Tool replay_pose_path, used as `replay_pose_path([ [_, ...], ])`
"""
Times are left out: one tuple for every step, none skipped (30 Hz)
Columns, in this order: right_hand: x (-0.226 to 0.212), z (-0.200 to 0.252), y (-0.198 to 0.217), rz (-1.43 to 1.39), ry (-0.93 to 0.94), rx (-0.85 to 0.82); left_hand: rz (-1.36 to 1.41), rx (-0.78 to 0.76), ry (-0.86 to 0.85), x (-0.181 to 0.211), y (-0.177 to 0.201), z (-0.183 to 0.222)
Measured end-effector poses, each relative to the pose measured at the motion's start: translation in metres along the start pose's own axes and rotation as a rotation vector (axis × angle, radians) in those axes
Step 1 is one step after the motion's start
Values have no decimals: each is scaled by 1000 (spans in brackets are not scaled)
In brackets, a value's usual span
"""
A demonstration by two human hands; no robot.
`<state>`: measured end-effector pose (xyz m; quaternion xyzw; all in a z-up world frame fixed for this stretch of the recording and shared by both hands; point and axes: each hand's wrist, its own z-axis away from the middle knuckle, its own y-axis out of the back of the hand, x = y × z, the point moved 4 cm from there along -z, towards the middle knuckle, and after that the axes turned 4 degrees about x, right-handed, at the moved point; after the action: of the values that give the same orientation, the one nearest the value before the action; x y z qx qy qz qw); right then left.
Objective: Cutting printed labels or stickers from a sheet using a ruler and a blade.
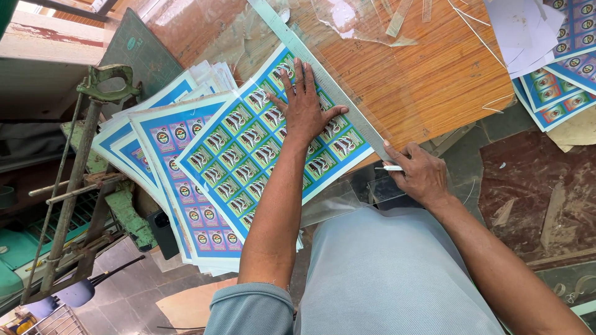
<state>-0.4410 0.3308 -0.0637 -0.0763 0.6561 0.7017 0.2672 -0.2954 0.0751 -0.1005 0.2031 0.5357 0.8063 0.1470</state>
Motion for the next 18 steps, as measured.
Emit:
replay_pose_path([
  [0,0,0,1,1,1,1,1,0,0,0,0],
  [0,-1,1,1,2,3,8,9,3,1,1,0],
  [-1,-1,1,0,5,4,16,17,7,0,2,0],
  [-1,-1,1,1,6,5,16,18,8,0,1,0],
  [-1,-1,2,2,10,9,15,17,5,0,1,0],
  [-2,-1,2,3,14,14,13,15,2,0,0,0],
  [-2,-1,2,4,15,15,14,17,3,0,0,0],
  [-1,-2,1,4,12,10,8,18,1,0,0,-1],
  [-1,-1,1,5,7,4,2,18,-2,0,-1,-1],
  [-1,-1,1,6,8,4,3,18,-2,1,0,-1],
  [-1,-1,0,7,5,-2,0,12,1,1,1,-1],
  [-1,-1,0,7,3,-8,-3,6,3,1,2,-1],
  [-1,-2,1,8,4,-9,-1,6,5,3,4,-1],
  [-2,-3,2,7,1,-11,-9,-8,11,4,6,-1],
  [-2,-3,3,6,-2,-15,-16,-23,19,5,7,0],
  [-4,-2,3,7,0,-18,-14,-25,22,6,7,-1],
  [-4,-3,4,2,2,-13,-22,-11,21,7,8,-3],
  [-5,-4,6,-3,3,-8,-30,3,21,8,10,-5],
])
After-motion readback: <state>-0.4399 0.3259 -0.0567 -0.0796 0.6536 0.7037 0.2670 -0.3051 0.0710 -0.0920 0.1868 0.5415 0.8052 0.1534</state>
